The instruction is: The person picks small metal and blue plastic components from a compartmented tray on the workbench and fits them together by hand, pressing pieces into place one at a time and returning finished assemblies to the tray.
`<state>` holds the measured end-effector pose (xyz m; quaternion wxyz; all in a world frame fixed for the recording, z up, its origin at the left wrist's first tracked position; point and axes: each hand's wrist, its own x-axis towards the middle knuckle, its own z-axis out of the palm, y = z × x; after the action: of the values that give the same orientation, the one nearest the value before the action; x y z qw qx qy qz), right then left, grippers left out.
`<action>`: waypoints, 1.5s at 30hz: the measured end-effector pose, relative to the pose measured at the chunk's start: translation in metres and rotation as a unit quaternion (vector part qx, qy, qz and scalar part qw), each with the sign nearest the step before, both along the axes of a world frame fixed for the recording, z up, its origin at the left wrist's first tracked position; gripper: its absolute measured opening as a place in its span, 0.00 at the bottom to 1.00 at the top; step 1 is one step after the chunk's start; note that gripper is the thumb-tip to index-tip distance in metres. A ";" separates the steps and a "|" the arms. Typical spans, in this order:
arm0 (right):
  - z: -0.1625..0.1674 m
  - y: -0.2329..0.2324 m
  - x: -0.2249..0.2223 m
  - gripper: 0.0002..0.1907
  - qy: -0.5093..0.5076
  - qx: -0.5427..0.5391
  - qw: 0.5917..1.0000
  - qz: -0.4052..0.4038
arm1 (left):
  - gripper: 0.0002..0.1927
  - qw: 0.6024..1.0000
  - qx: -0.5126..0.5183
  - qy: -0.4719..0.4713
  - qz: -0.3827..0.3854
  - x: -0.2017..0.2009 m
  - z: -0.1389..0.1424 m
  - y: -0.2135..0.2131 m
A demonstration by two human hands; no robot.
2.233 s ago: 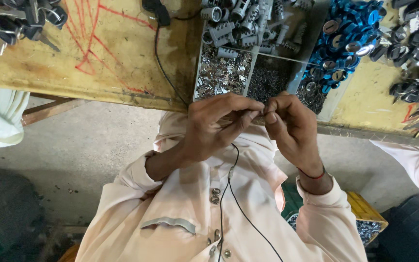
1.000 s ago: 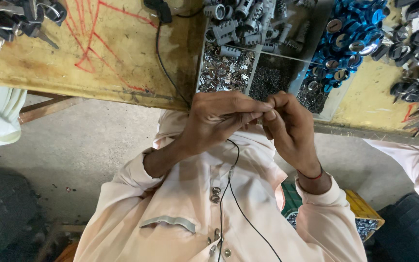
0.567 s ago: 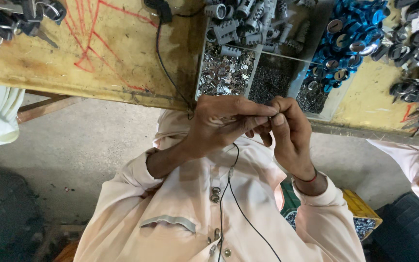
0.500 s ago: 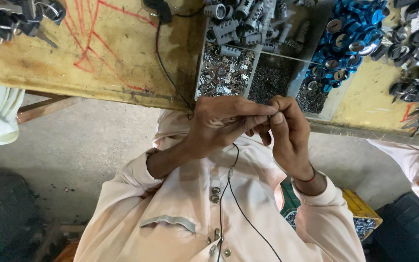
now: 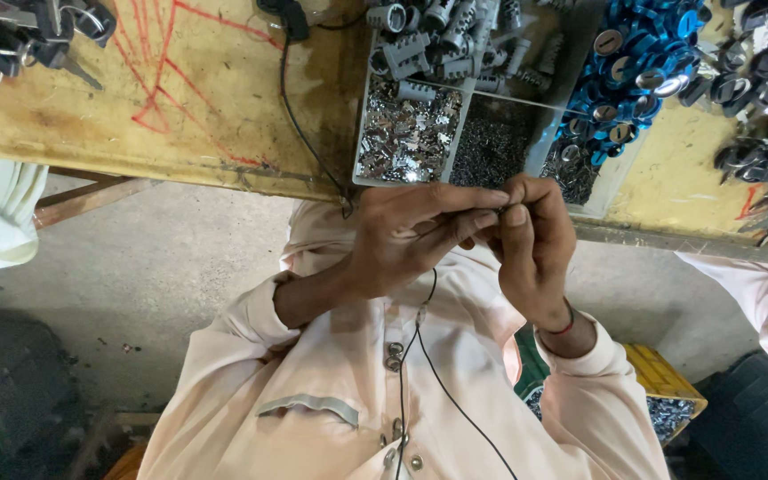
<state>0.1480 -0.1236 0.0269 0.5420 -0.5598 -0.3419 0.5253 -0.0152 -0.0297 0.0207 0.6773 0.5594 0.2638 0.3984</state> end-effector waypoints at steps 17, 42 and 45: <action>-0.008 0.002 0.019 0.08 0.037 0.021 0.998 0.050 | 0.11 0.994 -0.101 -0.031 -0.006 0.003 0.005 -0.006; 0.052 0.024 0.036 0.04 -0.212 -0.100 0.966 0.105 | 0.08 0.991 0.009 0.056 -0.125 -0.004 0.011 0.022; 0.065 0.027 0.059 0.05 -0.638 -0.095 0.747 0.163 | 0.08 0.990 0.050 0.083 -0.102 0.001 0.002 0.025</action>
<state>0.2065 -0.0967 0.0921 0.0480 -0.7488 -0.6424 0.1561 -0.0144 -0.0044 0.0230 0.6615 0.6474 0.2408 0.2920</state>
